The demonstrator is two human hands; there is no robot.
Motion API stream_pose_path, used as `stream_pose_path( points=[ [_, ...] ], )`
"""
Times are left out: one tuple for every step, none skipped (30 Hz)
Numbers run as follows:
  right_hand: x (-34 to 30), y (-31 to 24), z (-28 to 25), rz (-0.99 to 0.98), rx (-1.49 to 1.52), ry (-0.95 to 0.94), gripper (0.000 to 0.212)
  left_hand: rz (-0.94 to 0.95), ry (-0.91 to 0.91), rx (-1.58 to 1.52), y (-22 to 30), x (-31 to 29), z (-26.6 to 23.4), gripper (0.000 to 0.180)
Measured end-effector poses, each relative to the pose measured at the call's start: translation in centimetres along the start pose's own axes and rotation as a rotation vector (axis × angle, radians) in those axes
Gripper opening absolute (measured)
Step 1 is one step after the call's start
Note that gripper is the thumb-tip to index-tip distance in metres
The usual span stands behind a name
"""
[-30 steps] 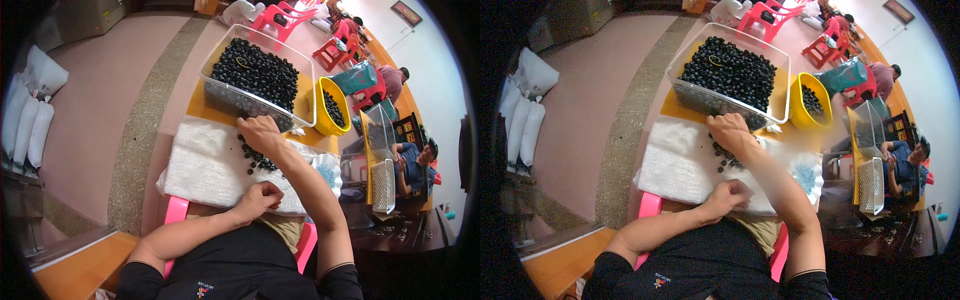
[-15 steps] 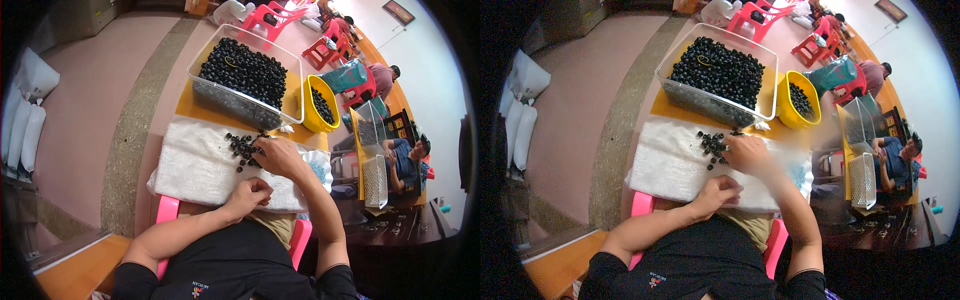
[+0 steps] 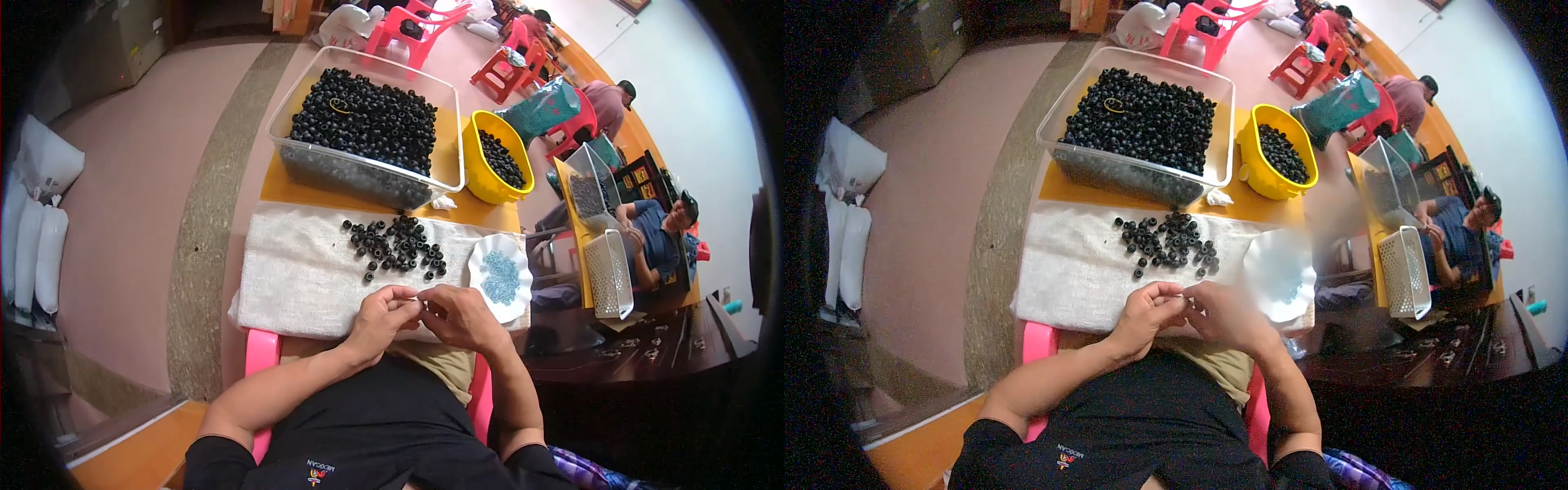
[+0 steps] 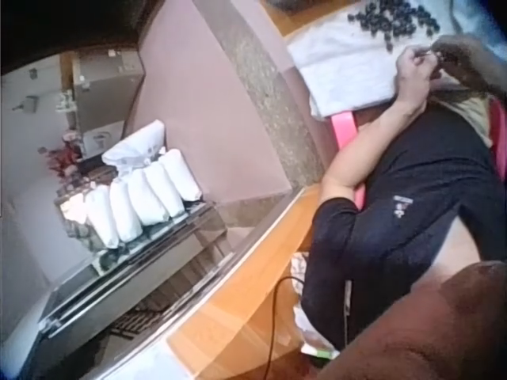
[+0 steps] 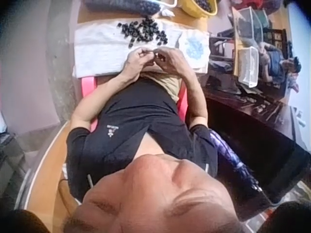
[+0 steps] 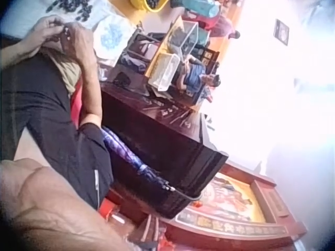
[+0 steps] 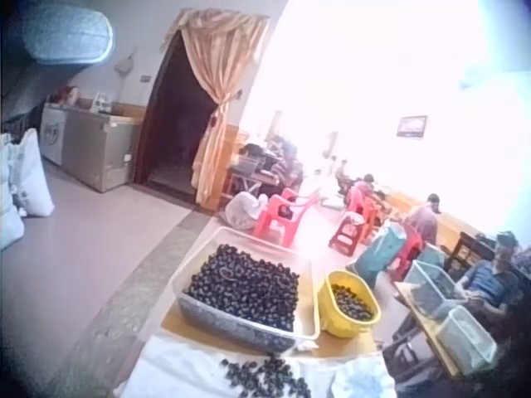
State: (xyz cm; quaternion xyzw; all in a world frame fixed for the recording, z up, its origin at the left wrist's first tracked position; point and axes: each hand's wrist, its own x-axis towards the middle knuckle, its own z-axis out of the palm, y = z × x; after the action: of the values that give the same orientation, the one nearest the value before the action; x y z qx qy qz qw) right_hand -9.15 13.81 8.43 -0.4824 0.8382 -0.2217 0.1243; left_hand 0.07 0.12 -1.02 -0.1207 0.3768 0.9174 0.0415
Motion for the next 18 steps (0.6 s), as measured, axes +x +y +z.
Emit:
stream_pose_path(
  points=[
    [-0.2, 0.2, 0.2, 0.000, 0.000, 0.005, 0.022, -0.009, -0.005, -0.015, 0.0, 0.0, 0.0, 0.023],
    [-0.3, 0.5, 0.4, -0.023, 0.009, 0.032, 0.024, -0.018, -0.011, -0.031, 0.1, 0.0, -0.1, 0.022],
    [-0.6, 0.8, 0.6, -0.044, 0.018, 0.058, 0.026, -0.019, -0.012, -0.029, 0.2, -0.1, -0.1, 0.022],
    [-0.8, 0.9, 0.9, -0.042, 0.019, 0.059, 0.026, -0.029, -0.018, -0.045, 0.3, -0.2, 0.0, 0.022],
    [-1.0, 0.9, 1.1, -0.032, 0.069, 0.087, 0.029, -0.039, -0.023, -0.061, 0.4, -0.2, 0.0, 0.022],
    [-1.1, 1.0, 1.3, -0.021, 0.120, 0.114, 0.033, -0.042, -0.025, -0.060, 0.4, -0.2, 0.0, 0.022],
    [-1.2, 0.9, 1.6, -0.019, 0.120, 0.115, 0.033, -0.037, -0.038, -0.066, 0.4, -0.1, -0.1, 0.022],
    [-1.3, 0.9, 1.8, -0.026, 0.136, 0.140, 0.035, -0.033, -0.051, -0.072, 0.4, -0.1, -0.1, 0.022],
    [-1.5, 1.0, 1.9, -0.031, 0.150, 0.167, 0.038, -0.035, -0.055, -0.071, 0.4, -0.1, 0.0, 0.022],
    [-1.6, 1.1, 2.0, -0.027, 0.149, 0.169, 0.038, -0.043, -0.056, -0.069, 0.6, -0.2, 0.1, 0.022],
    [-1.7, 1.4, 2.3, -0.049, 0.122, 0.193, 0.039, -0.050, -0.057, -0.066, 0.7, -0.2, 0.2, 0.021],
    [-1.7, 1.5, 2.4, -0.073, 0.098, 0.216, 0.041, -0.051, -0.058, -0.063, 0.7, -0.2, 0.1, 0.021],
    [-1.8, 1.6, 2.5, -0.073, 0.099, 0.219, 0.041, -0.063, -0.067, -0.064, 0.6, -0.1, 0.0, 0.021],
    [-1.9, 1.7, 2.4, -0.081, 0.099, 0.215, 0.042, -0.075, -0.076, -0.064, 0.6, -0.1, -0.1, 0.020],
    [-2.0, 1.8, 2.4, -0.089, 0.098, 0.209, 0.043, -0.077, -0.076, -0.062, 0.5, -0.1, -0.2, 0.020],
    [-2.1, 1.8, 2.3, -0.088, 0.100, 0.212, 0.043, -0.093, -0.089, -0.060, 0.5, 0.0, -0.3, 0.020],
    [-2.3, 1.9, 2.2, -0.105, 0.112, 0.200, 0.043, -0.110, -0.102, -0.059, 0.4, 0.0, -0.4, 0.019],
    [-2.4, 1.9, 2.2, -0.122, 0.124, 0.187, 0.044, -0.112, -0.102, -0.056, 0.3, 0.0, -0.5, 0.019]
  ],
)
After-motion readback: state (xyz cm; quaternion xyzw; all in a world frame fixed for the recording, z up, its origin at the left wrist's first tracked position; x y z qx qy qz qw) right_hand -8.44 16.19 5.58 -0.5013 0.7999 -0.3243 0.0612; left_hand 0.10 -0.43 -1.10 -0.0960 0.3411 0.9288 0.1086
